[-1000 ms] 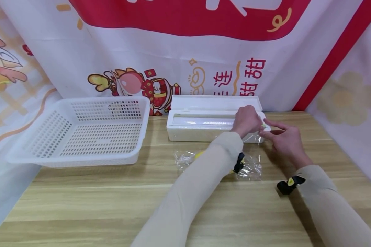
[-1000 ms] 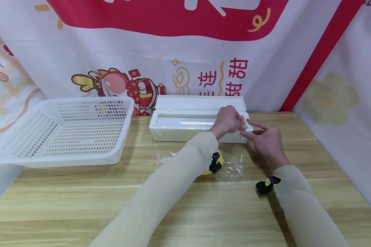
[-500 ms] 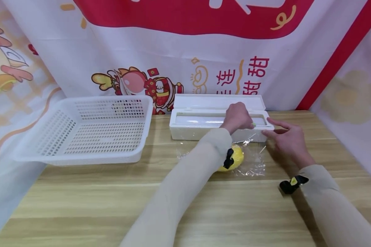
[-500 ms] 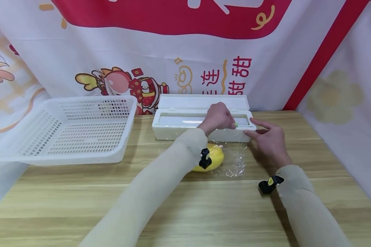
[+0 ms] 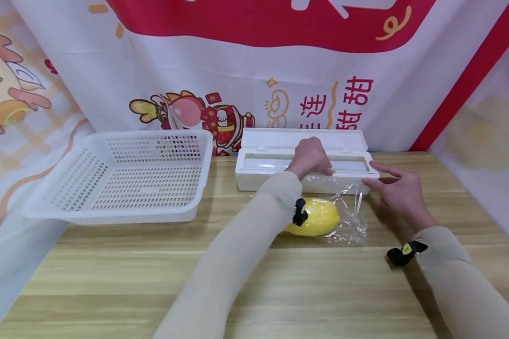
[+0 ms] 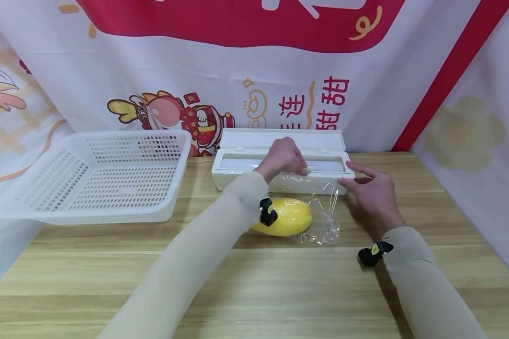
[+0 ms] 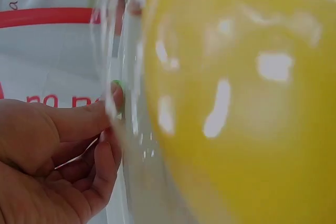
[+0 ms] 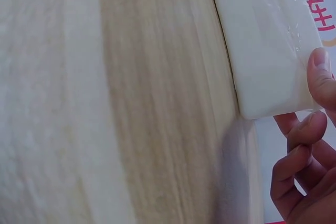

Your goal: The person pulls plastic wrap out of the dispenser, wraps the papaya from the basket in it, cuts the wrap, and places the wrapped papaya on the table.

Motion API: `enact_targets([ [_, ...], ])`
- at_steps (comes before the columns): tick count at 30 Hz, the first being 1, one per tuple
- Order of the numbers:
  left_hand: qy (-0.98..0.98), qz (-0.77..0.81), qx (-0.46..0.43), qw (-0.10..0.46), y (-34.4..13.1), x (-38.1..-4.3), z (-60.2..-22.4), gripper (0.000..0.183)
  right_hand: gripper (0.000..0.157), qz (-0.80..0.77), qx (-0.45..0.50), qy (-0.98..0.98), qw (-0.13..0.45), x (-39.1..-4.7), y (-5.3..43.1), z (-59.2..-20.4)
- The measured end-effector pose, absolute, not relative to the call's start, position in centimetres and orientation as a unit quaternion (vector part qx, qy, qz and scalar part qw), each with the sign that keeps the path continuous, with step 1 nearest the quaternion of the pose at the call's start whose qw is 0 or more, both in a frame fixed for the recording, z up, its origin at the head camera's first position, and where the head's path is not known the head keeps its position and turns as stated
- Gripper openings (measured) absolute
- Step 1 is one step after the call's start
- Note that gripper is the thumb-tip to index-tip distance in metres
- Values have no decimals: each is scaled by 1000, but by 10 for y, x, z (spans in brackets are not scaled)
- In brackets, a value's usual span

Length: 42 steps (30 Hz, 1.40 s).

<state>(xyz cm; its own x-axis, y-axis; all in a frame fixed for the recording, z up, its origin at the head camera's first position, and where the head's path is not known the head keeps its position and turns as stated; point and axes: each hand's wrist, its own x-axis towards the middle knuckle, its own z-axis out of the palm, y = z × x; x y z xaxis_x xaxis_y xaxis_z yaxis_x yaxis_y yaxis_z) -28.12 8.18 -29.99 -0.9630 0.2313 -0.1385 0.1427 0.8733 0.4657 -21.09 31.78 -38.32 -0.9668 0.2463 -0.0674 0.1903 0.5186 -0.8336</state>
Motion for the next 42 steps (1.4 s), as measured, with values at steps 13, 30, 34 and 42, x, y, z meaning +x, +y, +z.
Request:
enact_targets([
  [13, 925, 334, 149, 100, 39, -277, -311, 12, 74, 474, -131, -870, 43, -205, 328, -379],
  [30, 917, 382, 101, 62, -43, -271, -321, 10, 72, 473, -118, -871, 50, -207, 320, -380],
  [34, 913, 396, 84, 43, -55, -267, -327, 12, 71, 470, -119, -873, 48, -207, 321, -380],
  [42, 905, 422, 50, 20, -72, -257, -334, 12, 71, 462, -126, -877, 41, -209, 315, -382],
])
